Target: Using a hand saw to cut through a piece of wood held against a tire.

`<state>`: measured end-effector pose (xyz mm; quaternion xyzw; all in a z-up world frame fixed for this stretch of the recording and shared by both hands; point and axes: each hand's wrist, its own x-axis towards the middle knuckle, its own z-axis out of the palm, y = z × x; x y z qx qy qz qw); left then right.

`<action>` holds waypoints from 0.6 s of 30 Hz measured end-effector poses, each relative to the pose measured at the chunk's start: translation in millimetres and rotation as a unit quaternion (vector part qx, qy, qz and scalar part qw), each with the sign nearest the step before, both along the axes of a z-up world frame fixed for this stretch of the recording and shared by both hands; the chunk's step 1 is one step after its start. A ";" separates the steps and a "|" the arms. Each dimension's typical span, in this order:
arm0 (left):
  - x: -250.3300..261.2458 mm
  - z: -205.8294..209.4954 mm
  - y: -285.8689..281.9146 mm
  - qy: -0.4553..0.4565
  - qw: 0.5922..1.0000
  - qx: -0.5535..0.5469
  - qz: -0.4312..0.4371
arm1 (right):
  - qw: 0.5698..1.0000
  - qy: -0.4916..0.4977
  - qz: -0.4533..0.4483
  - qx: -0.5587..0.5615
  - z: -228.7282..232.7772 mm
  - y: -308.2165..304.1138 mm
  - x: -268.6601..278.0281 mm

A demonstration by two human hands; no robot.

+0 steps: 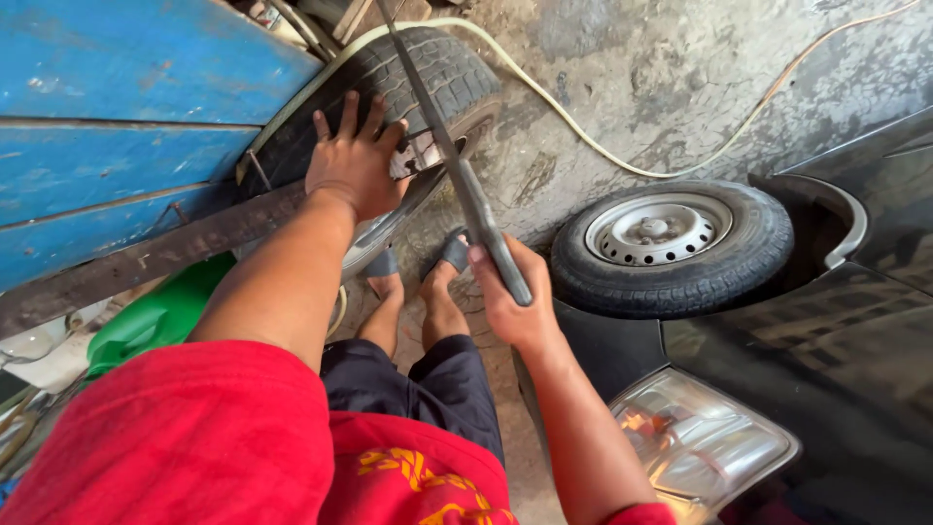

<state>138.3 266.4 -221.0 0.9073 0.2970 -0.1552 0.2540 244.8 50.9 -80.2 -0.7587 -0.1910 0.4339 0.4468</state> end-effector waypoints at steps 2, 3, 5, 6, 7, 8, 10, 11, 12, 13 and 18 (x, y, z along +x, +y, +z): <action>2.4 4.9 -0.2 0.008 1.000 -0.012 0.000 | 0.999 -0.039 0.033 0.014 19.5 -30.0 -7.7; 2.7 5.9 -1.3 0.017 1.000 -0.022 0.005 | 0.994 -0.077 0.073 0.029 28.7 -44.7 -10.6; 2.1 2.9 0.0 0.017 1.000 -0.016 0.007 | 0.996 -0.025 0.035 -0.075 70.6 -105.6 -29.5; -0.9 2.1 2.1 0.016 1.000 -0.006 0.007 | 0.984 0.027 -0.004 -0.176 90.6 -135.5 -37.8; -3.4 1.5 1.3 0.022 1.000 -0.008 0.011 | 0.984 0.032 0.001 -0.177 88.7 -142.5 -37.1; -5.1 1.2 -0.7 0.014 1.000 -0.005 -0.001 | 0.991 0.016 0.015 -0.130 87.1 -150.8 -35.5; 5.5 -2.9 1.6 -0.007 1.000 0.007 -0.017 | 0.997 -0.012 0.023 -0.074 61.6 -125.0 -21.9; 5.8 -1.6 3.9 0.015 1.000 0.002 -0.012 | 0.997 -0.031 0.055 -0.055 44.2 -90.0 -11.1; 6.0 -0.3 5.1 0.038 0.999 -0.003 -0.006 | 0.994 -0.050 0.086 -0.036 27.5 -55.7 -0.6; 3.2 -0.9 -0.2 0.040 0.999 -0.007 -0.005 | 0.994 -0.048 0.087 -0.039 12.7 -35.7 2.7; 6.5 -4.9 -1.7 0.039 0.999 0.002 -0.015 | 0.992 -0.064 0.074 0.076 12.6 -46.8 -7.0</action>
